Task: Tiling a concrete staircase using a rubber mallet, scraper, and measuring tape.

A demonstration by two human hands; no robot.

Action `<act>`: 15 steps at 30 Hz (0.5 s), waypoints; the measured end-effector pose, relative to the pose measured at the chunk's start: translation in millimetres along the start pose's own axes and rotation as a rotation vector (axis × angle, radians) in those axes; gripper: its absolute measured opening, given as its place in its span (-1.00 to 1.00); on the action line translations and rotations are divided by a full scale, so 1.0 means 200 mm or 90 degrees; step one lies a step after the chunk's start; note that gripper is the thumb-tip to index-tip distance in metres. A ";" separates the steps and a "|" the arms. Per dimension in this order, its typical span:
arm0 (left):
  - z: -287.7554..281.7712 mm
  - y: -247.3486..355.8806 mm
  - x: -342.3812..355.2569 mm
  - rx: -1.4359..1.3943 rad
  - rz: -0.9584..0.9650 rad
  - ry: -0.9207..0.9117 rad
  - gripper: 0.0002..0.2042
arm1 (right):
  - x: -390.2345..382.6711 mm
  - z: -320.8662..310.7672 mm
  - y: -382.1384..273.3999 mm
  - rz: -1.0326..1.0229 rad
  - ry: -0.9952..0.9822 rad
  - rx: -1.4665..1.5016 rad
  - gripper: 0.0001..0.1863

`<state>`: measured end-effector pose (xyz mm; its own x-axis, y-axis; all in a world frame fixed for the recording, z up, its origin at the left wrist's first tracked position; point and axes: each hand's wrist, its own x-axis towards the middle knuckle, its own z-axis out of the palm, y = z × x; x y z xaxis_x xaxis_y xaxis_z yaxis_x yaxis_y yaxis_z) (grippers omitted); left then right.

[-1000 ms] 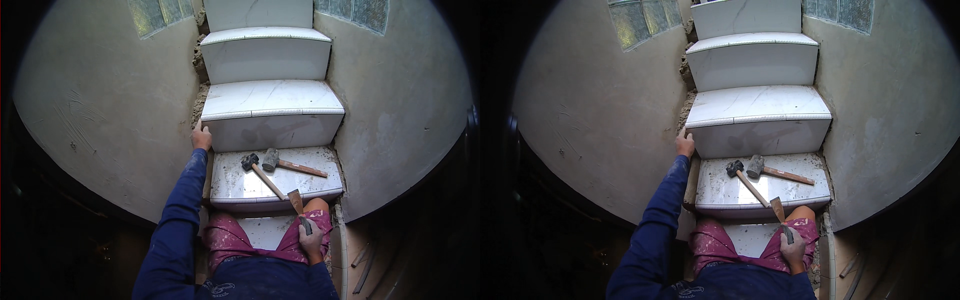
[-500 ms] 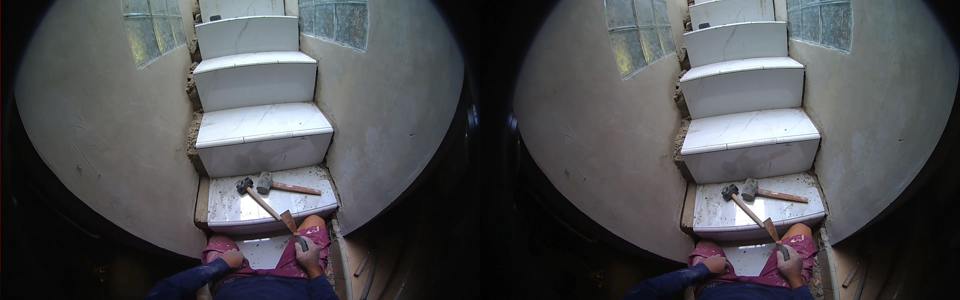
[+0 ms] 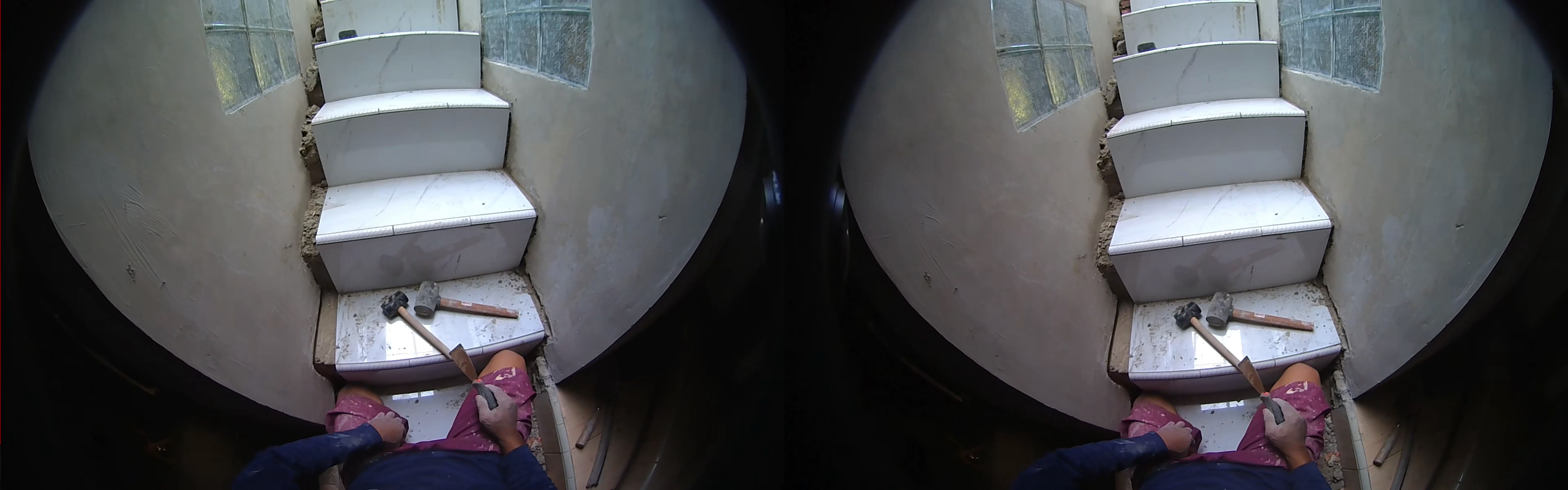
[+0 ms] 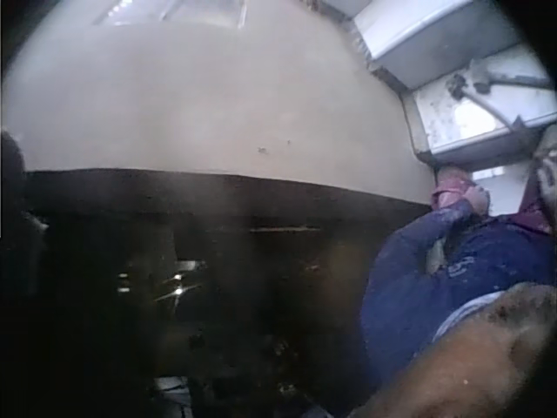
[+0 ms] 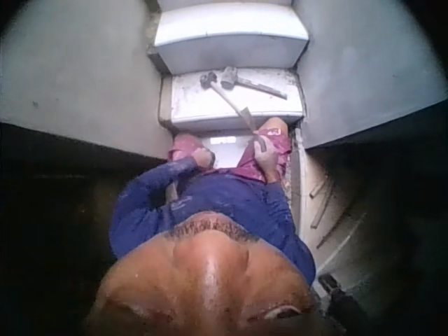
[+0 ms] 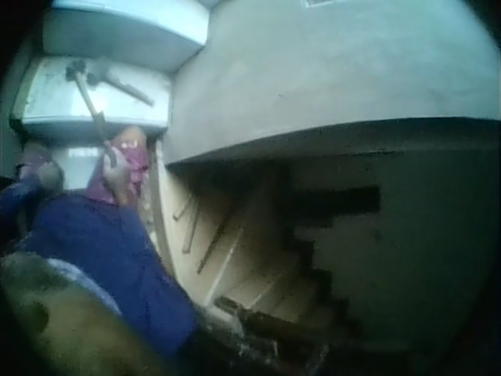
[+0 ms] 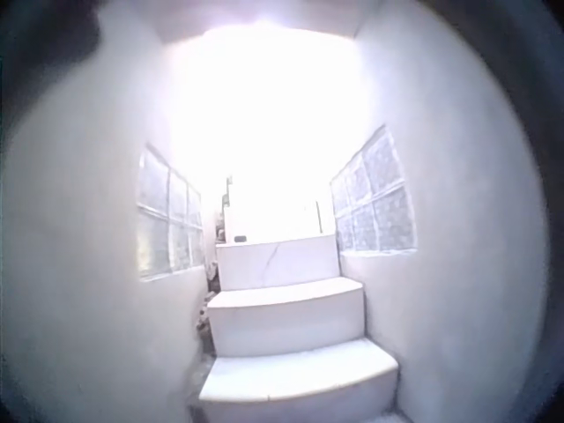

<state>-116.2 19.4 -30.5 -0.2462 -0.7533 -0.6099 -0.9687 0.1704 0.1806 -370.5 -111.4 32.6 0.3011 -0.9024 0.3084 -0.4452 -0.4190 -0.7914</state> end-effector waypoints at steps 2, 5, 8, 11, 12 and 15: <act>-0.02 -0.02 -0.03 0.012 0.015 -0.042 -0.75 | -0.01 0.01 0.02 0.015 -0.010 -0.008 -0.71; 0.01 -0.05 -0.05 -0.138 0.029 0.022 -0.74 | -0.01 0.01 -0.01 0.023 -0.008 -0.019 -0.72; 0.00 -0.04 -0.04 -0.097 0.002 0.090 -0.74 | 0.01 0.00 -0.01 0.038 0.001 0.000 -0.74; 0.04 0.00 0.00 -0.076 -0.013 0.123 -0.72 | 0.02 0.00 -0.01 0.032 -0.006 -0.008 -0.74; 0.02 0.01 0.00 -0.061 -0.004 0.085 -0.71 | 0.02 0.00 0.00 0.020 -0.005 -0.020 -0.74; 0.00 0.01 0.02 -0.035 0.026 0.019 -0.68 | 0.01 0.03 0.05 0.008 0.013 -0.020 -0.74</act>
<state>-118.6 17.4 -33.3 -0.2831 -0.7651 -0.5783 -0.9546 0.1664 0.2471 -369.0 -117.5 21.3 0.2790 -0.9090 0.3097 -0.4751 -0.4110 -0.7781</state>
